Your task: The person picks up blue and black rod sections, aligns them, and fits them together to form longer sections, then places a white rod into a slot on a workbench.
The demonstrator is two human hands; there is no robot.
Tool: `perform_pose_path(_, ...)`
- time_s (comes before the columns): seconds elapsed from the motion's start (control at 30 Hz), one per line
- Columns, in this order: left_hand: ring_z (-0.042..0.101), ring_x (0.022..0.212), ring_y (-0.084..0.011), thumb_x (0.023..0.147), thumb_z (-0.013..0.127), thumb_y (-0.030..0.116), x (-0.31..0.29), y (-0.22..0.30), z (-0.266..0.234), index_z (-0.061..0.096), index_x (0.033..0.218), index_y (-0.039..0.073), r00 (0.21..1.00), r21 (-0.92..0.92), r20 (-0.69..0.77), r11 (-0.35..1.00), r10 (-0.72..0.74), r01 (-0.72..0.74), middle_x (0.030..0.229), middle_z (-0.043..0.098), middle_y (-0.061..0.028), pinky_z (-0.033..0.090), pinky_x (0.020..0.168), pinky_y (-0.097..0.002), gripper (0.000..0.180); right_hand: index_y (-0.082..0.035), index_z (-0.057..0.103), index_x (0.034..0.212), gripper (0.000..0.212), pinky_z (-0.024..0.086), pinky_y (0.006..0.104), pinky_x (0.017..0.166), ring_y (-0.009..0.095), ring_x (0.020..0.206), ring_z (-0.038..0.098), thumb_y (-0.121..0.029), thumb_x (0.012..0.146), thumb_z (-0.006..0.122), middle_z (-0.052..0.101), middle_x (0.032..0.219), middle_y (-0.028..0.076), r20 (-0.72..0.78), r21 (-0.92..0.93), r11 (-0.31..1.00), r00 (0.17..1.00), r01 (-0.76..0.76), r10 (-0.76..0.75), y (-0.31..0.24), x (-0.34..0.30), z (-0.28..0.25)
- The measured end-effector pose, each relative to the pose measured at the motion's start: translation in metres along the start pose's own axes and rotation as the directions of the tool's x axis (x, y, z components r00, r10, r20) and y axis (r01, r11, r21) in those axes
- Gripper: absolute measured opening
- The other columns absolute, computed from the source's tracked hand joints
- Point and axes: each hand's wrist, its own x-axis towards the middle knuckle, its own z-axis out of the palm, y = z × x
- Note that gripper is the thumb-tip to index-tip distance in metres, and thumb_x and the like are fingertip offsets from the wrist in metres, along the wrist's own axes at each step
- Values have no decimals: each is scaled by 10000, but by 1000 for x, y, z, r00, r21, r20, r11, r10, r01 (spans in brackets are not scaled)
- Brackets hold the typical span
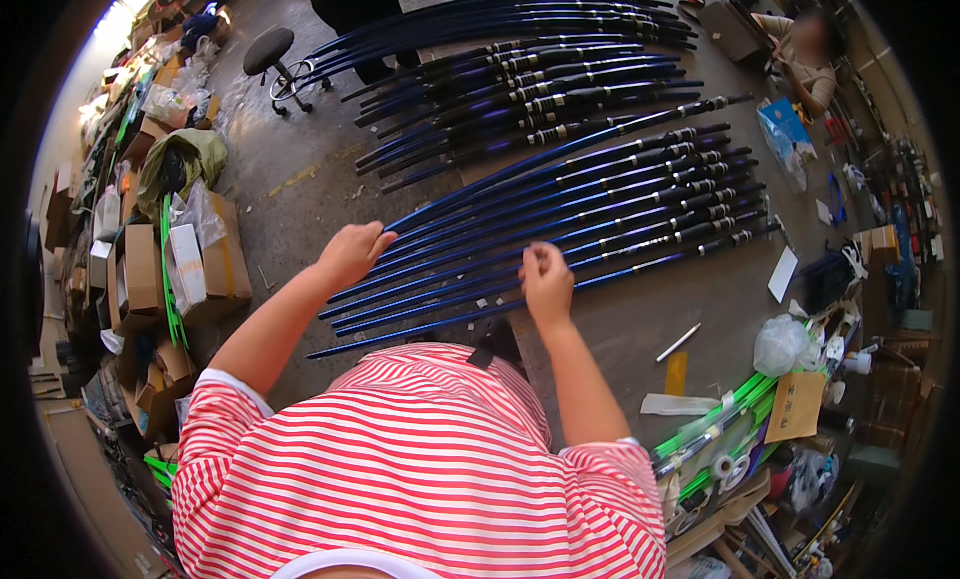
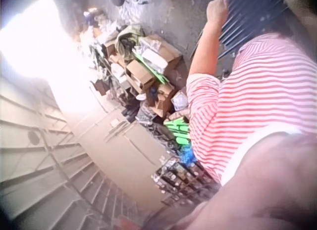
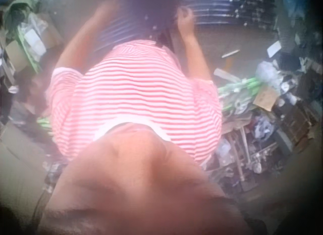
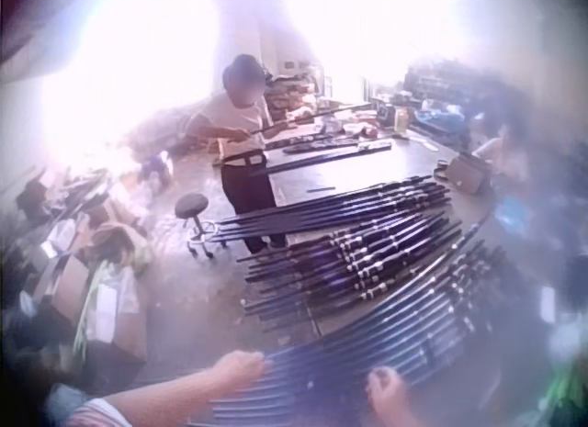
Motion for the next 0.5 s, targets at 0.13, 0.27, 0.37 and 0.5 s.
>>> perform_pose_path(0.13, 562, 734, -393, 903, 393, 392, 42, -19, 19, 516, 745, 12, 999, 80, -39, 996, 35, -31, 730, 584, -208, 437, 643, -465, 430, -56, 594, 842, 100, 453, 318, 485, 236, 520, 588, -152, 814, 591, 590, 614, 91, -52, -370, 883, 942, 291, -332, 59, -41, 0)
perform_pose_path(0.27, 567, 747, -362, 867, 470, 386, 63, -40, 44, 547, 739, 18, 990, 28, -115, 997, 80, -77, 732, 591, -181, 446, 672, -437, 397, -60, 594, 812, 49, 454, 306, 469, 234, 520, 585, -107, 800, 601, 595, 625, 81, 31, -460, 769, 873, 444, -486, 56, -51, -1)
perform_pose_path(0.37, 558, 827, -318, 807, 580, 300, 73, -47, 44, 596, 780, 28, 959, 26, -222, 984, 178, -176, 825, 586, -137, 454, 713, -389, 274, -54, 593, 832, 66, 432, 299, 456, 216, 495, 560, -116, 812, 596, 580, 621, 74, -6, -412, 821, 899, 396, -437, 61, -50, -1)
perform_pose_path(0.5, 533, 934, -296, 753, 632, 112, 91, -40, 39, 596, 957, 45, 883, 151, -373, 957, 286, -246, 996, 550, -132, 457, 771, -375, 218, -44, 587, 824, 64, 428, 294, 445, 209, 486, 559, -105, 811, 594, 573, 607, 73, 12, -410, 813, 894, 414, -449, 63, -49, -1)
